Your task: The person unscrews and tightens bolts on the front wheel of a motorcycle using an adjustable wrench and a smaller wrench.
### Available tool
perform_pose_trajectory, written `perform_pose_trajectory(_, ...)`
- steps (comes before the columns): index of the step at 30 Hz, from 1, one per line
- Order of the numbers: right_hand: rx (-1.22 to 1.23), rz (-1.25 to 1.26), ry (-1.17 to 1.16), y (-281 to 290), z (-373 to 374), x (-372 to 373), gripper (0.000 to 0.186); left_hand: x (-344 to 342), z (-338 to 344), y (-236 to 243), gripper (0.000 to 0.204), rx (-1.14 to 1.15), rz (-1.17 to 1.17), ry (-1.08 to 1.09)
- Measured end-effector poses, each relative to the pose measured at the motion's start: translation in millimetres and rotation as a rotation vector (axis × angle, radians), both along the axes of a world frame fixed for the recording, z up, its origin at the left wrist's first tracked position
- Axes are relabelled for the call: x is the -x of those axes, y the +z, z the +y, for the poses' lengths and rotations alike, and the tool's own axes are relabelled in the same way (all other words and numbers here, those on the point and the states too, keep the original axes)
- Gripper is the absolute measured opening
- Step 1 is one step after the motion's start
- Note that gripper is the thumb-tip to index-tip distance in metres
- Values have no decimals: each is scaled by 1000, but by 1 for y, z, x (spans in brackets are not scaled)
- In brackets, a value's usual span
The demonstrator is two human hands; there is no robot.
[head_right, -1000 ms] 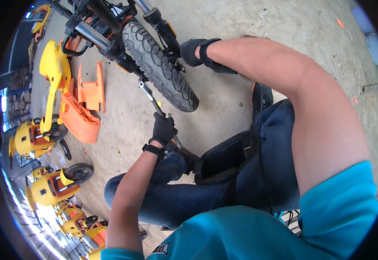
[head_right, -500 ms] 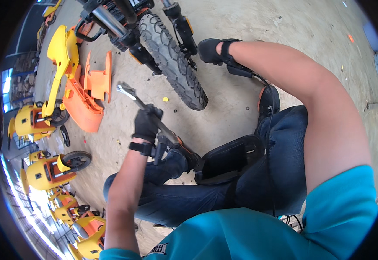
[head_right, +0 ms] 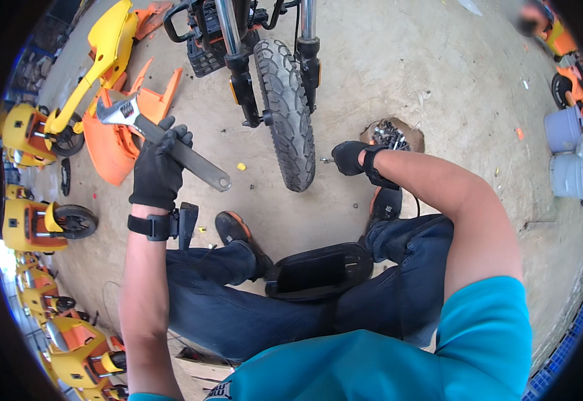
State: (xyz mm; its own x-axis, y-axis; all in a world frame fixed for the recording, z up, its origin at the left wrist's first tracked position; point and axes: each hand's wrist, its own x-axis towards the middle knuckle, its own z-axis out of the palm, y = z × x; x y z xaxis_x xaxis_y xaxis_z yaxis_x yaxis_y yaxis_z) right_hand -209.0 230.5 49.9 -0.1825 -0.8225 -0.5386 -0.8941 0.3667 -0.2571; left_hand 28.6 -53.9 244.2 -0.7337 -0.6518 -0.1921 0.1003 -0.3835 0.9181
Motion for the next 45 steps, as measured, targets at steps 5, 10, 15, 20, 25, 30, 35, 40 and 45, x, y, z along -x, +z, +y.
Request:
perform_pose_trajectory(5, 11, 80, -168, 30, -1, 30, 20, 0, -4, -2, 44, 150, 26, -39)
perform_pose_trajectory(10, 342, -74, -291, 56, -4, 47, 23, 10, 5, 7, 31, 156, -5, -69)
perform_pose_trajectory(15, 554, -282, -307, 131, -3, 41, 31, 24, 15, 17, 24, 116, -12, -86)
perform_pose_trajectory(20, 292, -527, -532, 178, -19, -21, 45, 29, 10, 30, 23, 160, -25, -52)
perform_pose_trajectory(25, 328, -605, -625, 182, -19, -34, 37, 47, -2, 11, 19, 606, -46, 68)
perform_pose_trajectory(30, 485, -545, -541, 169, -15, -51, 25, 51, -2, 12, 18, 551, -113, 102)
perform_pose_trajectory(35, 335, -813, -955, 202, -38, -80, 27, 51, 2, 13, 17, 499, -82, 63)
perform_pose_trajectory(40, 367, -599, -704, 195, -29, -64, 25, 52, 17, 12, 17, 406, -80, -91)
perform_pose_trajectory(45, 425, -411, -501, 196, -22, -41, 23, 41, 27, 12, 20, 311, -117, -212)
